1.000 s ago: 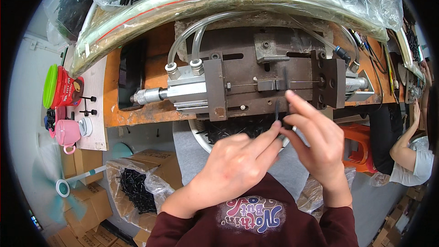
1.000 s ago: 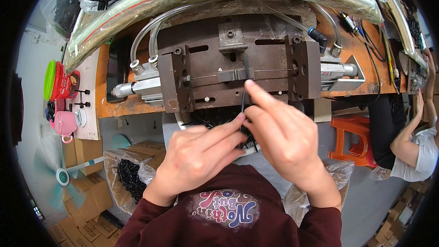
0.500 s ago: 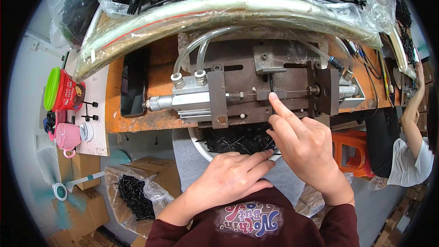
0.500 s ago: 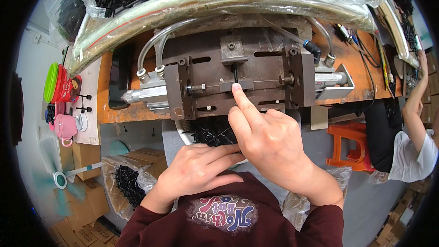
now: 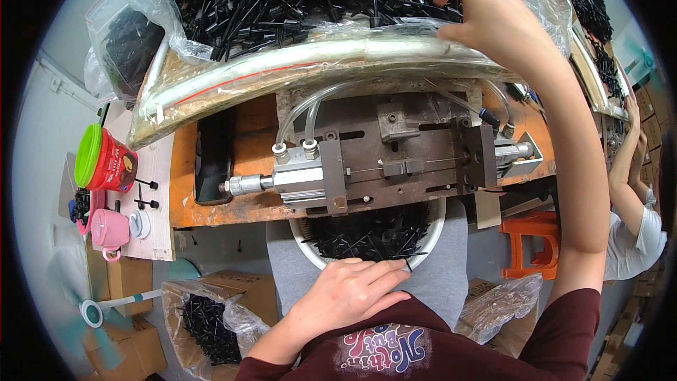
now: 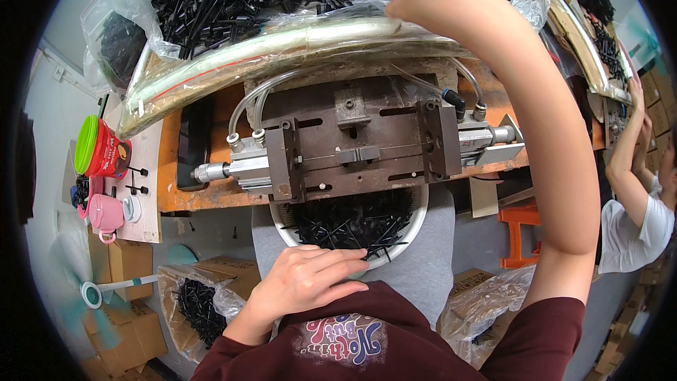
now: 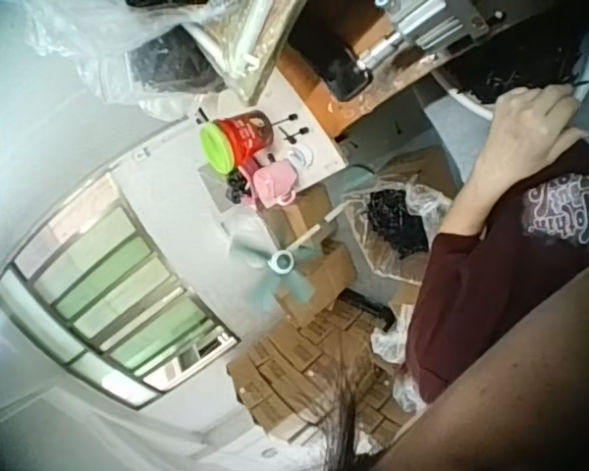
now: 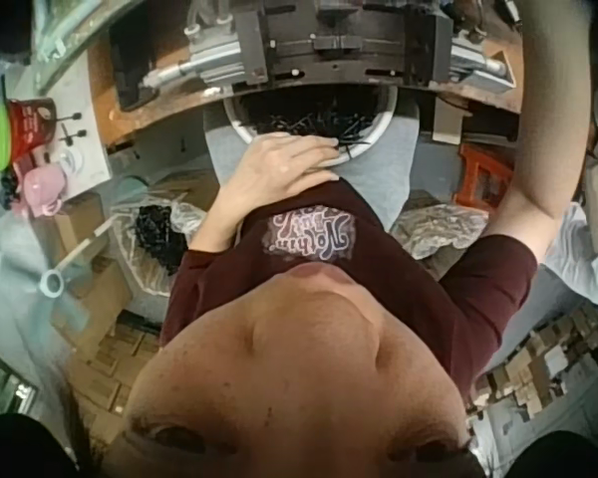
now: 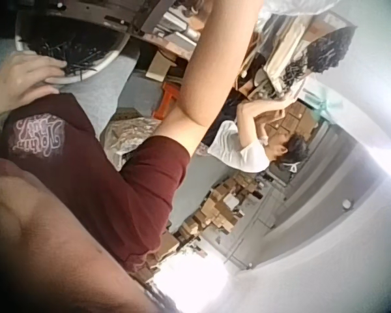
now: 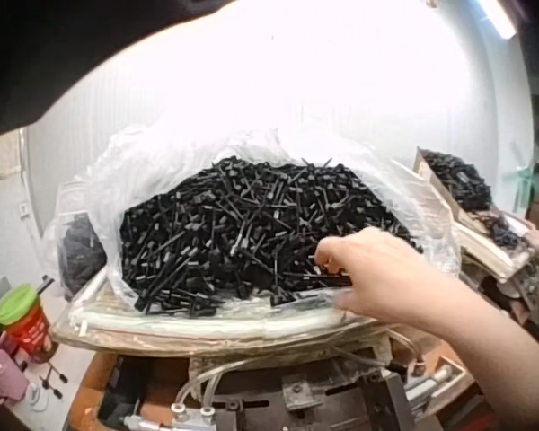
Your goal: Manually assemble black plastic electronic connectors and wires using a small pneumatic press machine.
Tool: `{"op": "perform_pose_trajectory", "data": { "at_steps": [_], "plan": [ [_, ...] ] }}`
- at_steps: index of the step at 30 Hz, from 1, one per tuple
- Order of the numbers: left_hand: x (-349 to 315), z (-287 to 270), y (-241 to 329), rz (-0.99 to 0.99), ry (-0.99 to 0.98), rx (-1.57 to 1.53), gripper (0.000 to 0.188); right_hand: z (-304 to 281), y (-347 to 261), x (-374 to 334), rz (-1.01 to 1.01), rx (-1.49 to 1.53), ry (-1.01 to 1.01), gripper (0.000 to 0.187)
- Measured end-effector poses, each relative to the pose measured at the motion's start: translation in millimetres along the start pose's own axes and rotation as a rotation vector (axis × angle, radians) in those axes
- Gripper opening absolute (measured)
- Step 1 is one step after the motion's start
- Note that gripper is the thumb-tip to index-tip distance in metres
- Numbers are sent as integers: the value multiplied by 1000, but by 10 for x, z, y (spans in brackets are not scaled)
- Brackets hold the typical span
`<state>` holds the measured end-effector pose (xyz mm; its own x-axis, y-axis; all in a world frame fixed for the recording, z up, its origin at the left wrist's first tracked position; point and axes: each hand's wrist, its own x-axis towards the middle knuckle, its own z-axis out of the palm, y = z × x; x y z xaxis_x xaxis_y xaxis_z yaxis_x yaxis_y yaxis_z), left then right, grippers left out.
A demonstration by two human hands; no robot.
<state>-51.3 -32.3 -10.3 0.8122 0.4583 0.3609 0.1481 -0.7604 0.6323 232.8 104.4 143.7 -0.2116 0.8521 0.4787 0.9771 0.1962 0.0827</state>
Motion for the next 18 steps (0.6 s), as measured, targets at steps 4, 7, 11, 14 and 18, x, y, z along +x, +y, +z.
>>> {"op": "perform_pose_trajectory", "data": {
  "at_steps": [4,7,11,14,18],
  "plan": [
    [-32,21,-22,6,1,-10,25,231,34,154,1,-87,-127,47],
    [-55,12,-28,3,10,-6,25,236,16,173,-7,-57,-147,40],
    [-87,28,-60,12,26,-14,23,109,73,34,-54,80,-176,31],
    [-88,17,-49,5,12,-17,23,23,91,-87,-207,115,-34,22],
    [5,-17,-22,3,137,-37,27,-111,-87,-401,-298,101,247,22]
  ]
}}
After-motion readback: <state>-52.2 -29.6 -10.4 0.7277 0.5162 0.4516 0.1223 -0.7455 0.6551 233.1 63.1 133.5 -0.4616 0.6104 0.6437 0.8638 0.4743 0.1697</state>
